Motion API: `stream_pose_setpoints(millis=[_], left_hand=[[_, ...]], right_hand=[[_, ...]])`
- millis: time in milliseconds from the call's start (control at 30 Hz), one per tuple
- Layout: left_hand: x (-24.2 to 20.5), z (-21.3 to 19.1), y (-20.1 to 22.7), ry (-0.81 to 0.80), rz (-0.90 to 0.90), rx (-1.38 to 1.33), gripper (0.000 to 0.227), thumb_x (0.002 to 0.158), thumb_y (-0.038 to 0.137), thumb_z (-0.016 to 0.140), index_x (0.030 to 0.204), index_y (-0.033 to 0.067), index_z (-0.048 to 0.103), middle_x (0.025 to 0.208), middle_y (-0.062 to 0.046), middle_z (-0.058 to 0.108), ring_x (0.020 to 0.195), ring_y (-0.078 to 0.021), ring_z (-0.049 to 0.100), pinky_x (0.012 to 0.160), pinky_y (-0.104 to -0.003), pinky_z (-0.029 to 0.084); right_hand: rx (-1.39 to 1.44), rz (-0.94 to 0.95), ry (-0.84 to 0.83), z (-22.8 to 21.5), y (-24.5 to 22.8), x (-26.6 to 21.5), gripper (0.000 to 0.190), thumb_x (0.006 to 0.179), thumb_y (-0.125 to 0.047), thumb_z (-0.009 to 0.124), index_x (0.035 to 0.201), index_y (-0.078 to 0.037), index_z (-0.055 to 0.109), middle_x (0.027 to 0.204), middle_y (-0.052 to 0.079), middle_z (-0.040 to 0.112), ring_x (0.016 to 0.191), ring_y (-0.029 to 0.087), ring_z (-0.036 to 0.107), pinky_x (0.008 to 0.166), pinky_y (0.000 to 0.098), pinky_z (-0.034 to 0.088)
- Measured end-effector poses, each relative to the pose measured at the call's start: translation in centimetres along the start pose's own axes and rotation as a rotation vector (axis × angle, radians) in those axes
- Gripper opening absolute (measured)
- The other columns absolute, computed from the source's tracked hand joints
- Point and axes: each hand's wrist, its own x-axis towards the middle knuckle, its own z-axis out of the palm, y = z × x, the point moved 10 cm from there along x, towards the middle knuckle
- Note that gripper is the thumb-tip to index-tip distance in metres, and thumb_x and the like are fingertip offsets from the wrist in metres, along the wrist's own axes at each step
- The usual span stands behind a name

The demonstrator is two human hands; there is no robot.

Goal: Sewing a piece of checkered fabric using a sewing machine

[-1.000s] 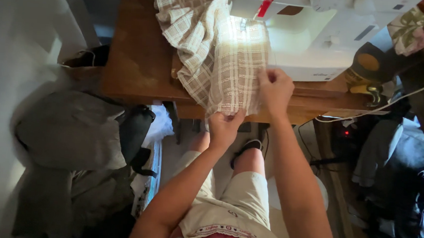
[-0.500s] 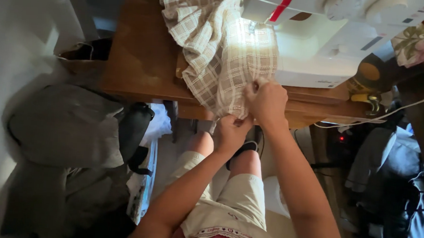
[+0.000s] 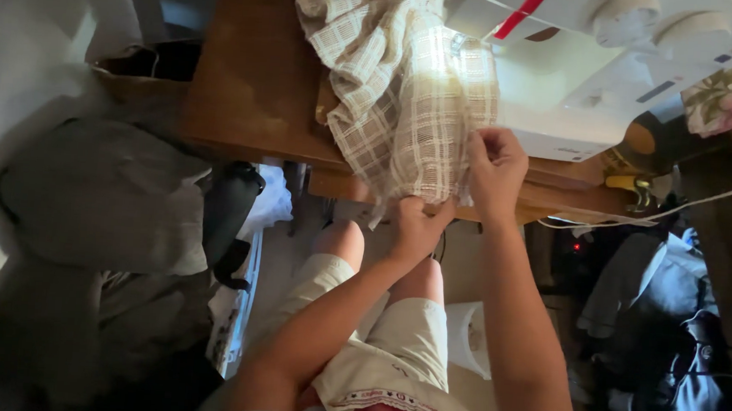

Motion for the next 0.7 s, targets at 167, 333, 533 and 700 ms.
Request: stream_pose_setpoints(millis=[167,333,533,700], left_hand=[[0.2,0.1,1.6,0.02,0.003,-0.012,0.047,0.079,0.026,0.079,0.044,0.0038,0.057,0.034,-0.009,0.041,0.036,-0.0163,0.042,0.038,-0.034,0.034],[0.0,0.1,2.0,-0.006,-0.015,-0.046,0.044,0.08,0.025,0.077,0.047,0.0023,0.059,0.038,-0.011,0.046,0.039,-0.018,0.047,0.04,-0.035,0.037],[-0.4,1.2,-2.3,-0.012,-0.085,-0.012,0.04,0.077,0.017,0.069,0.045,-0.0004,0.054,0.036,-0.013,0.042,0.037,-0.0242,0.048,0.039,-0.035,0.035],[-0.6,1.6,-2.8,-0.048,-0.132,-0.091,0.039,0.076,0.018,0.072,0.048,-0.0037,0.054,0.039,-0.015,0.044,0.044,-0.0179,0.041,0.041,-0.039,0.035]], right_hand=[[0.147,-0.05,-0.018,0.1,-0.3,-0.2,0.003,0.1,-0.008,0.07,0.1,-0.005,0.069,0.082,0.005,0.064,0.079,0.011,0.056,0.072,0.0295,0.05],[0.138,-0.102,-0.051,0.7,-0.7,0.0,0.003,0.101,-0.006,0.069,0.102,-0.004,0.068,0.084,0.008,0.065,0.081,0.012,0.056,0.073,0.0289,0.051],[-0.354,-0.444,-0.046,2.4,-3.2,-1.7,0.008,0.095,-0.016,0.075,0.094,-0.008,0.073,0.087,0.016,0.072,0.078,0.04,0.07,0.066,0.0467,0.055],[-0.592,-0.782,0.041,2.8,-5.9,-3.5,0.006,0.092,-0.01,0.076,0.093,-0.008,0.07,0.096,0.012,0.077,0.084,0.029,0.068,0.078,0.0363,0.055]])
